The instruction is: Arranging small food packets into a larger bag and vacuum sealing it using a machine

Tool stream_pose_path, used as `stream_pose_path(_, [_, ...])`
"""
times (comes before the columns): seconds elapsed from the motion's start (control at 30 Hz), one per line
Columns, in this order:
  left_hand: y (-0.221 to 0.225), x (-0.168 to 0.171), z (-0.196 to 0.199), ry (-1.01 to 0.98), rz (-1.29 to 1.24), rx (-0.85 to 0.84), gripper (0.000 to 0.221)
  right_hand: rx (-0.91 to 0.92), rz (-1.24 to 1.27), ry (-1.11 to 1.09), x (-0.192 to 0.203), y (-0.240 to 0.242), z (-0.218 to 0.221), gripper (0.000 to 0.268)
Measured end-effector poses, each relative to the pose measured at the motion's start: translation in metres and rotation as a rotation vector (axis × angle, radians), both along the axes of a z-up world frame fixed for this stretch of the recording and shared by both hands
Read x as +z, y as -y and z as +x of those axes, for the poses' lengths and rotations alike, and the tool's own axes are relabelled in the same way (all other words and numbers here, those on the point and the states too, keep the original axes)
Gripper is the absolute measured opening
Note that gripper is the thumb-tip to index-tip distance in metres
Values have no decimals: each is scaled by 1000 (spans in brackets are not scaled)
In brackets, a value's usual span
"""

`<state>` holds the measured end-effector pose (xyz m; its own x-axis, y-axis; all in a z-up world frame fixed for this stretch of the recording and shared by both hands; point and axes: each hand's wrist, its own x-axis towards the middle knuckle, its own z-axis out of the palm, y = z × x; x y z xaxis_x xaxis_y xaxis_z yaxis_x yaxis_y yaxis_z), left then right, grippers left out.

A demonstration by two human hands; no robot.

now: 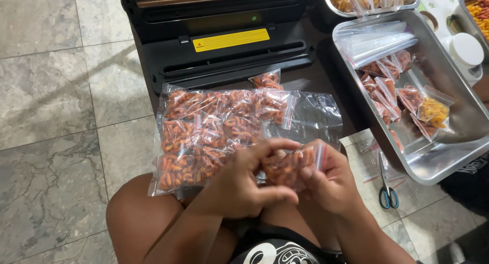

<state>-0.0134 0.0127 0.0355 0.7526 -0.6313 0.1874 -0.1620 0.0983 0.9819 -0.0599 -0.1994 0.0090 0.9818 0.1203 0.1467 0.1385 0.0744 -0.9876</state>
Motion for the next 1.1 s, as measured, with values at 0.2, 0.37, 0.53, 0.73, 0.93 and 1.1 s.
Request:
stream_pose_path(0.2, [1,5,-9,-164,-251,-110,92,-70,89,-27,-10,12,0,26])
stream_pose_path(0.37, [5,-2,-12,-240,-240,43,90,-125,-2,1,-13,16,-3,23])
stream_pose_path(0.53, [11,-1,-12,-244,-143,116,75,-92,-217,62,-6,18,-3,23])
stream_pose_path(0.73, [21,-6,-8,-365,-105,264,73,-149,-427,245,3,16,-2,30])
stream_pose_path(0.93, [23,-22,-3,-78,-89,220,83,-117,-519,365,0,15,-2,10])
stream_pose_path(1.1, [23,-22,-2,87,86,195,29,-311,-505,143,-16,31,-13,39])
